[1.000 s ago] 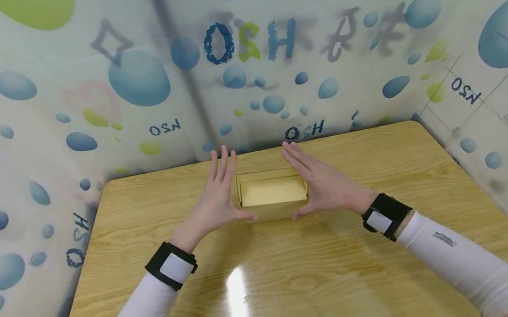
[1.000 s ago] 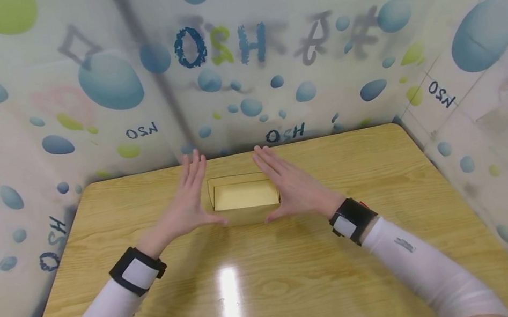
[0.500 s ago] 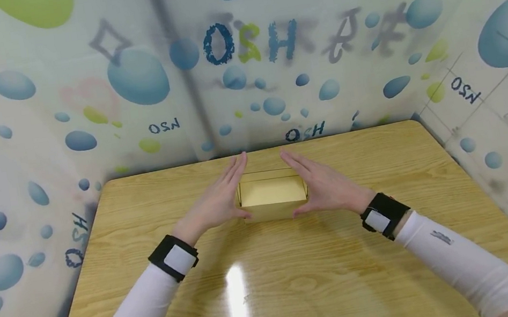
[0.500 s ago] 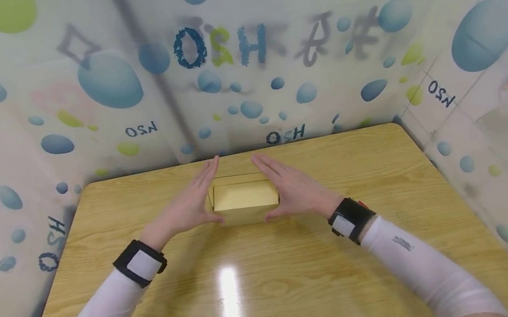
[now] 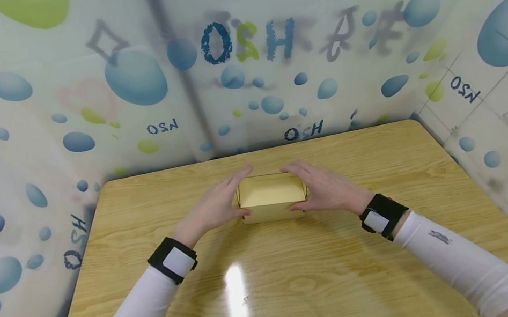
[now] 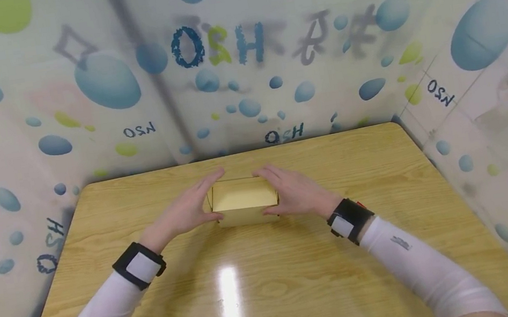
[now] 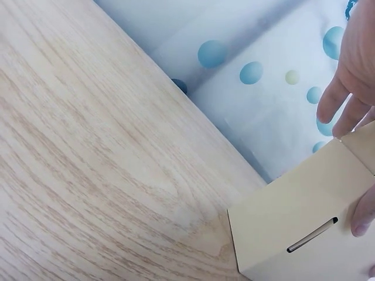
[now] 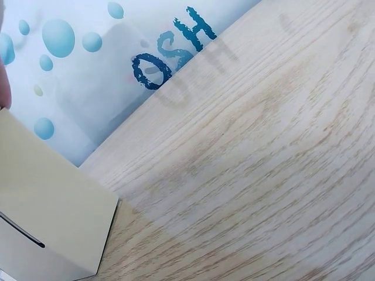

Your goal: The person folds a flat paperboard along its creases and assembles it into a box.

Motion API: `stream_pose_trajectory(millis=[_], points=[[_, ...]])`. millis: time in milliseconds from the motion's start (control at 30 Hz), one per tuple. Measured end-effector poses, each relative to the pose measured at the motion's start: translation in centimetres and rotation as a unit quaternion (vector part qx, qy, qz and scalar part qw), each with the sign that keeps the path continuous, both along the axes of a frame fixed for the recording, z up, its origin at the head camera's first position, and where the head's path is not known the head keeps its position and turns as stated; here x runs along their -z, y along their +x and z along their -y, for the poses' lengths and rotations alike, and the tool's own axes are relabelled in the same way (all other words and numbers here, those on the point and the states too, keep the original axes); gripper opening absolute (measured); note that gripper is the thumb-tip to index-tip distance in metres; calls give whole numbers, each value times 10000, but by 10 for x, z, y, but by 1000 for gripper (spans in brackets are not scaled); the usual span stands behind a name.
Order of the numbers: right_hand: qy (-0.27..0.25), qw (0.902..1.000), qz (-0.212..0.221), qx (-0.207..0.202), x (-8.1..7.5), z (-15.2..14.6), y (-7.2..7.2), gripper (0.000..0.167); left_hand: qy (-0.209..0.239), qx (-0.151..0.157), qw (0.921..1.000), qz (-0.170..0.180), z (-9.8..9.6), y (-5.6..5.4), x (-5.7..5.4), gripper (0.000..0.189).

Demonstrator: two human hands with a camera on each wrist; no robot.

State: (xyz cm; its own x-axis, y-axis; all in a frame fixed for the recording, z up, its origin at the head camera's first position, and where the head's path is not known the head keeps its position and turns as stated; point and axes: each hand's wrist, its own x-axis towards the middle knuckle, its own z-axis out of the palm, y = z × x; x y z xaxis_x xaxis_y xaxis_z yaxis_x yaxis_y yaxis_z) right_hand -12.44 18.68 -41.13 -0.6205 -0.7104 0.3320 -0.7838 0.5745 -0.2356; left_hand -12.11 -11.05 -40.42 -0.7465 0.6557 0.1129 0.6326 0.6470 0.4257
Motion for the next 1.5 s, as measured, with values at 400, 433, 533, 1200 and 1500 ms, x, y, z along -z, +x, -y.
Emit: stream_pose_trajectory(millis=[400,433,533,1200,1500], points=[[-53,10000,56,-24,2,0,2,71,-59,-272,9996,-18,0,3,3,76],[-65,10000,42,-43,2,0,2,70,-74,-253,9996,-67,0,4,4,76],[-144,9998,-30,-106,5,-1,2,68,-58,-157,9995,-262,0,4,5,72],[-398,9941,-878,-494,17,-4,4,63,514,216,9959,-706,3,9,16,59],[-554,9905,-1108,-600,23,-5,5,58,668,339,9925,-963,4,11,21,52]])
